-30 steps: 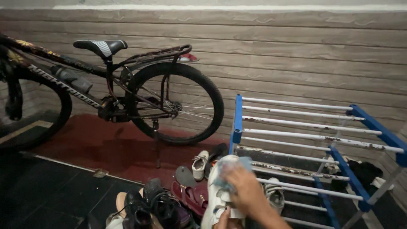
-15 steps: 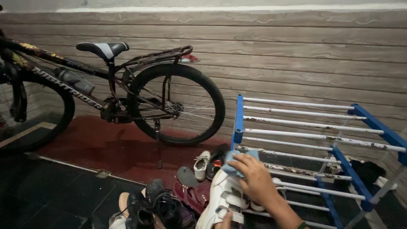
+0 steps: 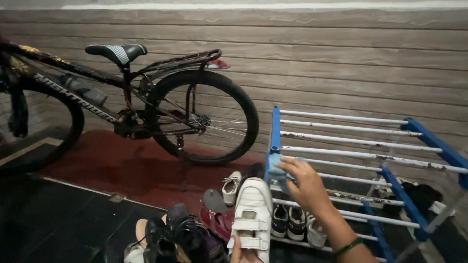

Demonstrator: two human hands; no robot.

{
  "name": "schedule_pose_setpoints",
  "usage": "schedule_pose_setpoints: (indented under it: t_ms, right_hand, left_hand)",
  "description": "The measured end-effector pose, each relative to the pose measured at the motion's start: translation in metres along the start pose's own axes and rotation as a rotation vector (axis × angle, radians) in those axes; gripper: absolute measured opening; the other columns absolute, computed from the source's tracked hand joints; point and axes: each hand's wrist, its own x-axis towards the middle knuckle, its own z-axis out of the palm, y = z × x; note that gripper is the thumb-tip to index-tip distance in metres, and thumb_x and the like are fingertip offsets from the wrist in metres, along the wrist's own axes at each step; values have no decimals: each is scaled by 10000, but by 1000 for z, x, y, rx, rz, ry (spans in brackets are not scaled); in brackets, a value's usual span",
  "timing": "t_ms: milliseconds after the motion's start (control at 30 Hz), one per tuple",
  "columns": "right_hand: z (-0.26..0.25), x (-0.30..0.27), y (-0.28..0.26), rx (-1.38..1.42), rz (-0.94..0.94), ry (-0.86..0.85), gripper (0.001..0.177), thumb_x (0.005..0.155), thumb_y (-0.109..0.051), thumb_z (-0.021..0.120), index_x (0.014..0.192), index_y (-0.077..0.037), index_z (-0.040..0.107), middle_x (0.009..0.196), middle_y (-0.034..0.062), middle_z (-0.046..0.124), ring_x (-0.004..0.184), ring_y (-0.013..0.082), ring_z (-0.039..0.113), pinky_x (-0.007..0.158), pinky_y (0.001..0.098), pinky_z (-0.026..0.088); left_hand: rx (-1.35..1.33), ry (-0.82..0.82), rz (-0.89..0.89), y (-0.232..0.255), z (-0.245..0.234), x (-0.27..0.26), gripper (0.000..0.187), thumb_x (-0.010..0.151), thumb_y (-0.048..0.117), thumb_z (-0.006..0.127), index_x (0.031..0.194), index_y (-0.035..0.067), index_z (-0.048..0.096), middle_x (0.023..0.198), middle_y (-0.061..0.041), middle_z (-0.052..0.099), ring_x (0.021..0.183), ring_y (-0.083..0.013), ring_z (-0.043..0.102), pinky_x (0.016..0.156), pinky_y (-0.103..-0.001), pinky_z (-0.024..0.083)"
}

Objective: The person wipes several pairs of shoes with a blue cloth, including white sneakers and black shoes. They handle each shoe individually, wiping the exterior surfaces and placing them back on a shoe rack or the floor.

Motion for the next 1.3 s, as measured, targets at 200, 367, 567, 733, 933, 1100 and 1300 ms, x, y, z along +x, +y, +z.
schedule_pose_setpoints:
  t_ms: [200, 367, 567, 733, 933, 1100, 1300]
  right_hand:
    - [61, -51, -29, -53, -225, -53, 538, 614, -56, 703, 1141, -157, 736, 1527, 129, 549, 1381, 428, 389, 1116, 545, 328]
    - [87, -110, 4, 212, -271, -6, 641, 620, 12, 633, 1230, -158, 741, 1403, 89, 654, 1395, 326, 526, 1195, 539, 314]
    - [69, -54, 20, 105, -195, 134, 524, 767, -8, 659, 1244, -215, 725, 1484, 75, 605, 1448, 341, 434, 1200, 514, 305]
    - [63, -26, 26, 166, -73, 129, 657, 763, 71, 602, 1362, -192, 661, 1529, 81, 550, 1462, 319, 419, 1223, 483, 282]
    - [132, -136, 86, 492, -117, -71, 729, 656, 110, 566, 1344, -101, 680, 1499, 152, 585, 1433, 316, 497, 1185, 436, 312]
    - [102, -119, 106, 465, 206, 73, 646, 706, 38, 644, 1340, -85, 659, 1438, 154, 619, 1398, 336, 523, 1162, 444, 349]
    - [28, -57, 2, -61, -294, 129, 656, 654, -29, 734, 1302, -110, 674, 1463, 229, 524, 1412, 485, 397, 1131, 540, 310]
  left_hand:
    - [-21, -7, -41, -30, 1, 12, 656, 1005, 517, 449, 1509, 102, 387, 1506, -146, 491, 1372, -342, 493, 1139, -542, 390]
    - [-21, -1, 11, -15, -1, 16, 664, 1007, 523, 440, 1512, 97, 379, 1513, -151, 481, 1378, -346, 486, 1141, -549, 385]
    - [-22, 14, -3, -30, 0, 13, 673, 1009, 529, 429, 1516, 90, 370, 1521, -158, 469, 1386, -352, 478, 1143, -556, 379]
    - [-19, 1, -7, -43, 6, 20, 680, 1012, 534, 420, 1519, 85, 362, 1528, -163, 459, 1392, -357, 472, 1145, -563, 375]
    - [-28, -80, 41, -14, 31, 13, 690, 1014, 541, 409, 1523, 78, 353, 1536, -170, 447, 1399, -362, 464, 1147, -571, 369]
    - [-71, -309, 146, -6, 67, -3, 697, 1016, 546, 400, 1526, 73, 345, 1543, -176, 437, 1405, -367, 457, 1149, -577, 364]
    - [-115, -4, -4, -33, 45, 5, 703, 954, 547, 406, 1467, 68, 453, 1410, -171, 572, 1262, -354, 583, 1087, -580, 462]
